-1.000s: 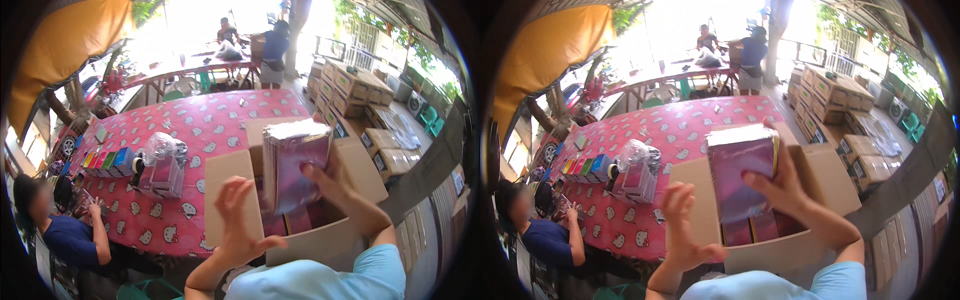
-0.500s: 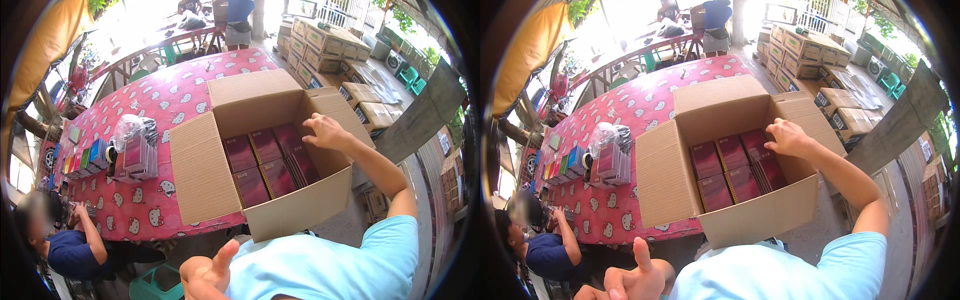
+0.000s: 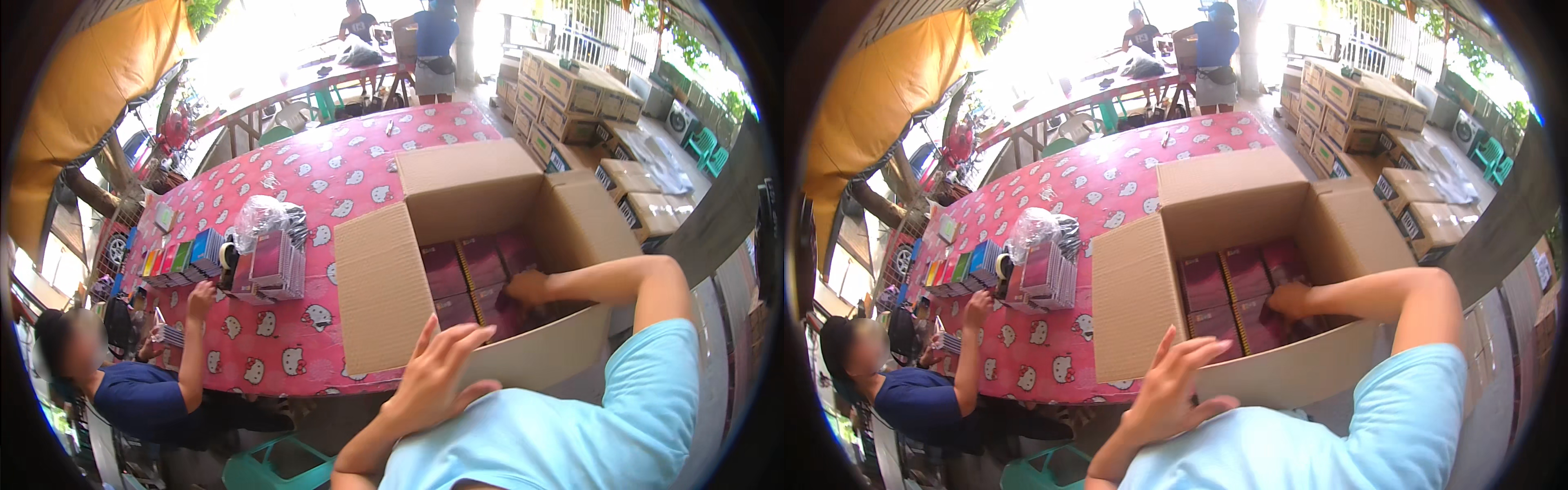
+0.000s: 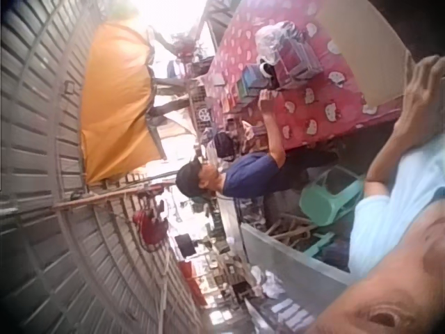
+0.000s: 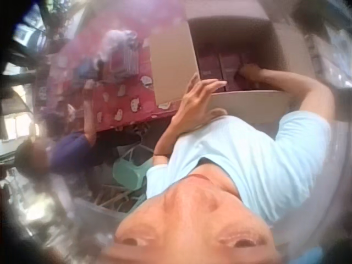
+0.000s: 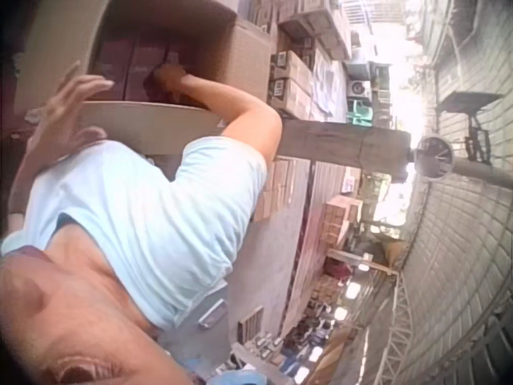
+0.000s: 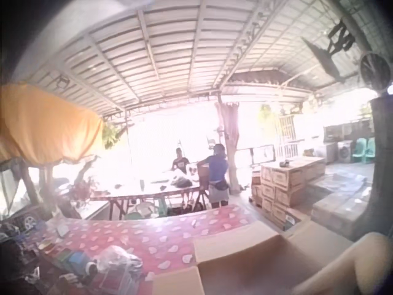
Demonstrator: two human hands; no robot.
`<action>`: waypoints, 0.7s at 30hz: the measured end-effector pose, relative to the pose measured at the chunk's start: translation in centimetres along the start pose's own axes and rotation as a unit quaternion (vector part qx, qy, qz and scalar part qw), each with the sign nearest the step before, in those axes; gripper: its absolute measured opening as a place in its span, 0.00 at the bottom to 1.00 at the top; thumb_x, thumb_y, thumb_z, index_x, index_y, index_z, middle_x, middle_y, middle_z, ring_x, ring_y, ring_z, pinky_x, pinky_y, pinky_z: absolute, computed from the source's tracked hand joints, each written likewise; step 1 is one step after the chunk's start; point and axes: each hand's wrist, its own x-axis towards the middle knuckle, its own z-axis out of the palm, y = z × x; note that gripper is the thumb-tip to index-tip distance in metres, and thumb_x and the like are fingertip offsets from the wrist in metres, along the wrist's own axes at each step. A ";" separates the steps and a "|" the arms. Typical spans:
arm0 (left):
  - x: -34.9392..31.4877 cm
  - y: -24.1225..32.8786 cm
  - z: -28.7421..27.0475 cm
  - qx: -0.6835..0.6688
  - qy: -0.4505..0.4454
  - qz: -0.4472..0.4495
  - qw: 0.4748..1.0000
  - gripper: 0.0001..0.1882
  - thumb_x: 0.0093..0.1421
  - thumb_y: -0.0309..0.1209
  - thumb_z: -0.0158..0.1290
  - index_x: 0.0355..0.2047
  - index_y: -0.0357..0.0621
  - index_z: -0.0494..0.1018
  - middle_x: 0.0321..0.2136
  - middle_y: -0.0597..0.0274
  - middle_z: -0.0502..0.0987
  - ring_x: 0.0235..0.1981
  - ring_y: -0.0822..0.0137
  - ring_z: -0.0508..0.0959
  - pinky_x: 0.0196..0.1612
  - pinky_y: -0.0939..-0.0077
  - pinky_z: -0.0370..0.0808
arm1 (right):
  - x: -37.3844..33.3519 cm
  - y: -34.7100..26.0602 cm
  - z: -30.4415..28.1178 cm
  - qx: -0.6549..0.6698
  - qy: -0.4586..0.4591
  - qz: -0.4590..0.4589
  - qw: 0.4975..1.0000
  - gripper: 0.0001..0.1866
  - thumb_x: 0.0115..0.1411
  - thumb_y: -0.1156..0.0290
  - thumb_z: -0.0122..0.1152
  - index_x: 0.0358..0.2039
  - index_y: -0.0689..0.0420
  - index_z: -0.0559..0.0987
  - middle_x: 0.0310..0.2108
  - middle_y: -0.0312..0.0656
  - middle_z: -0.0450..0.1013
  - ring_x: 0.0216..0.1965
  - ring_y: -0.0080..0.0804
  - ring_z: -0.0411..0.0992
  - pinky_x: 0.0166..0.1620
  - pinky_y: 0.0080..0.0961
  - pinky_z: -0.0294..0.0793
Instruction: The person picks up stacks of purple notebooks from a table and places them into a cardboard box.
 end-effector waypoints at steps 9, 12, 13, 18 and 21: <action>-0.4 -3.0 3.9 0.182 -0.034 0.025 0.982 0.21 0.45 0.34 0.67 0.41 0.55 0.75 0.26 0.78 0.76 0.32 0.73 0.77 0.66 0.28 0.41 | 1.1 -0.1 -2.4 -0.028 -0.057 -0.014 0.998 0.31 0.42 0.52 0.75 0.46 0.55 0.81 0.42 0.50 0.78 0.45 0.49 0.77 0.48 0.41 0.76; -1.1 -2.7 3.0 0.182 -0.102 -0.026 0.978 0.21 0.48 0.33 0.65 0.44 0.56 0.75 0.29 0.78 0.76 0.36 0.73 0.77 0.62 0.21 0.41 | 1.6 -1.6 -4.9 -0.023 -0.161 0.007 0.987 0.31 0.44 0.50 0.73 0.44 0.58 0.81 0.41 0.51 0.78 0.45 0.49 0.77 0.48 0.39 0.76; -1.0 -2.7 2.7 0.186 -0.091 -0.027 0.978 0.21 0.48 0.33 0.65 0.44 0.56 0.75 0.29 0.78 0.76 0.36 0.73 0.77 0.62 0.21 0.41 | 1.3 -1.3 -5.0 -0.018 -0.128 -0.027 0.991 0.30 0.47 0.47 0.71 0.41 0.59 0.81 0.38 0.52 0.78 0.44 0.50 0.76 0.47 0.40 0.76; 1.0 -3.4 -3.7 -0.003 -0.022 -0.040 0.999 0.21 0.50 0.32 0.65 0.47 0.51 0.76 0.46 0.65 0.76 0.50 0.65 0.75 0.63 0.39 0.58 | -5.5 -1.9 -10.3 0.065 0.065 -0.024 0.996 0.30 0.49 0.44 0.69 0.36 0.61 0.78 0.31 0.51 0.79 0.38 0.51 0.77 0.43 0.42 0.76; 0.3 -9.6 -8.4 -0.134 0.181 -0.123 0.967 0.22 0.51 0.27 0.64 0.47 0.46 0.75 0.48 0.59 0.76 0.47 0.61 0.76 0.56 0.60 0.71 | -7.6 -1.4 -11.4 0.142 0.115 0.013 0.983 0.33 0.48 0.41 0.69 0.32 0.63 0.73 0.29 0.51 0.77 0.36 0.53 0.76 0.40 0.43 0.76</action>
